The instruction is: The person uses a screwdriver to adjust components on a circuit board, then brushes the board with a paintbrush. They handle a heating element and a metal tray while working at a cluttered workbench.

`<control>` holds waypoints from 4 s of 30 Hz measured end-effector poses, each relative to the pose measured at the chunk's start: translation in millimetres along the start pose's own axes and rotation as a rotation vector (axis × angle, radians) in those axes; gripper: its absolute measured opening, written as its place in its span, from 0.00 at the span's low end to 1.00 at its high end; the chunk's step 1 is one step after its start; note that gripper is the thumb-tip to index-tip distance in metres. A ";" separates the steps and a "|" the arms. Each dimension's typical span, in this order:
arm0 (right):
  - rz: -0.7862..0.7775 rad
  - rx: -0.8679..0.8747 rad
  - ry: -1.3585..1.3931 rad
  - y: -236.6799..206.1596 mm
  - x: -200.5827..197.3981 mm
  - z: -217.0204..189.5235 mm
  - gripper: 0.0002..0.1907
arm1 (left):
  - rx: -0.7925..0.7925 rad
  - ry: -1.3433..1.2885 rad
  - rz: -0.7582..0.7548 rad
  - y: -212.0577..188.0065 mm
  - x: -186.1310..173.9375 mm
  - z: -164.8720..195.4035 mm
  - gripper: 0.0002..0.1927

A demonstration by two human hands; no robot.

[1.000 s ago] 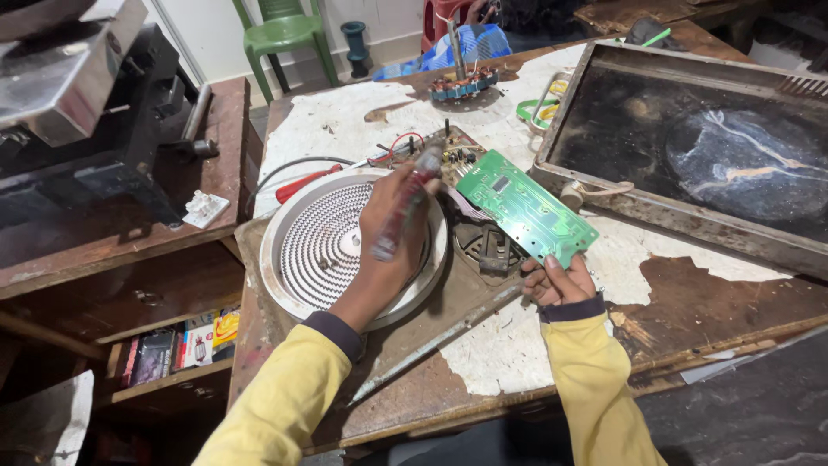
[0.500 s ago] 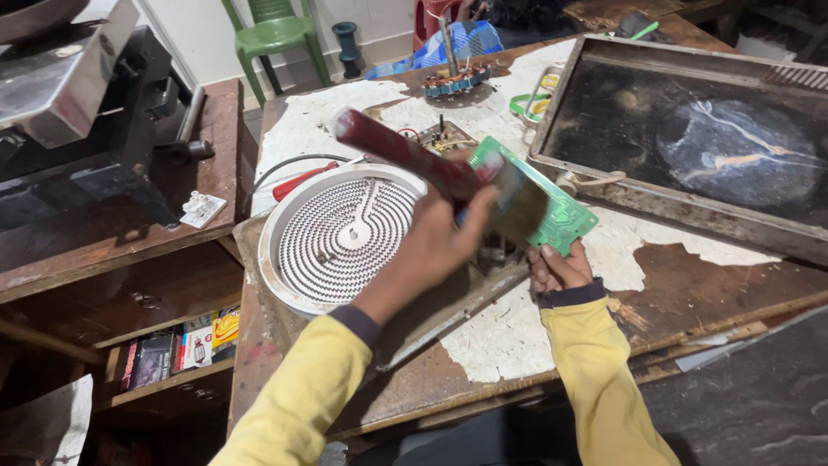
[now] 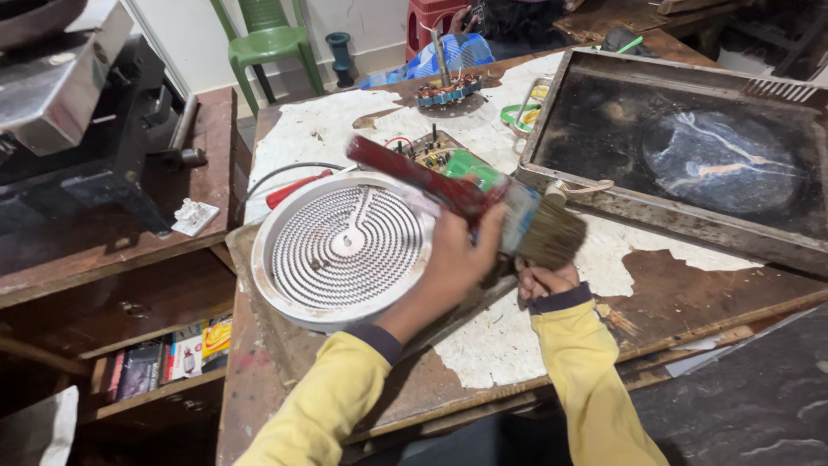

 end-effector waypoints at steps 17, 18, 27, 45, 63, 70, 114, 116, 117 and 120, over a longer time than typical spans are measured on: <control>0.030 -0.028 0.056 5.4 17.3 -11.0 0.34 | 0.406 0.279 0.098 -10.9 -32.0 4.9 0.15; 0.035 -0.037 0.079 4.9 17.2 -11.5 0.37 | 0.381 0.271 0.077 -10.2 -31.6 5.9 0.15; 0.083 0.040 0.045 3.5 13.3 -8.9 0.32 | 0.214 0.452 0.182 31.8 -70.0 3.4 0.11; 0.011 -0.062 0.040 10.4 3.2 -5.6 0.27 | 0.061 0.134 0.337 9.3 -58.2 5.9 0.22; 0.043 -0.062 0.073 4.0 9.6 -2.9 0.24 | 0.116 0.243 0.479 35.2 -72.0 -30.3 0.27; -0.073 -0.175 0.058 0.7 -19.1 16.1 0.19 | -0.056 0.153 0.521 33.0 -72.7 -43.3 0.26; 0.086 -0.231 0.101 -18.2 51.7 -34.8 0.33 | 0.051 0.104 0.461 18.2 -88.4 -29.7 0.33; 0.137 -0.219 0.012 -19.9 54.1 -34.0 0.33 | 0.068 0.126 0.432 16.0 -90.1 -24.4 0.34; 0.161 -0.214 -0.033 -20.4 55.2 -33.6 0.33 | 0.072 0.114 0.386 15.0 -90.4 -21.9 0.34; 0.156 -0.177 -0.069 -20.7 57.1 -33.2 0.32 | 0.099 0.121 0.278 12.7 -89.6 -14.6 0.34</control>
Point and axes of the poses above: each hand's wrist, its own y-axis towards the middle knuckle, its own x-axis out of the palm, z = x × y, the point moved 1 cm from there along y, towards the middle knuckle, and after that the axes turned 1 degree about -y, right-handed, at the moved point
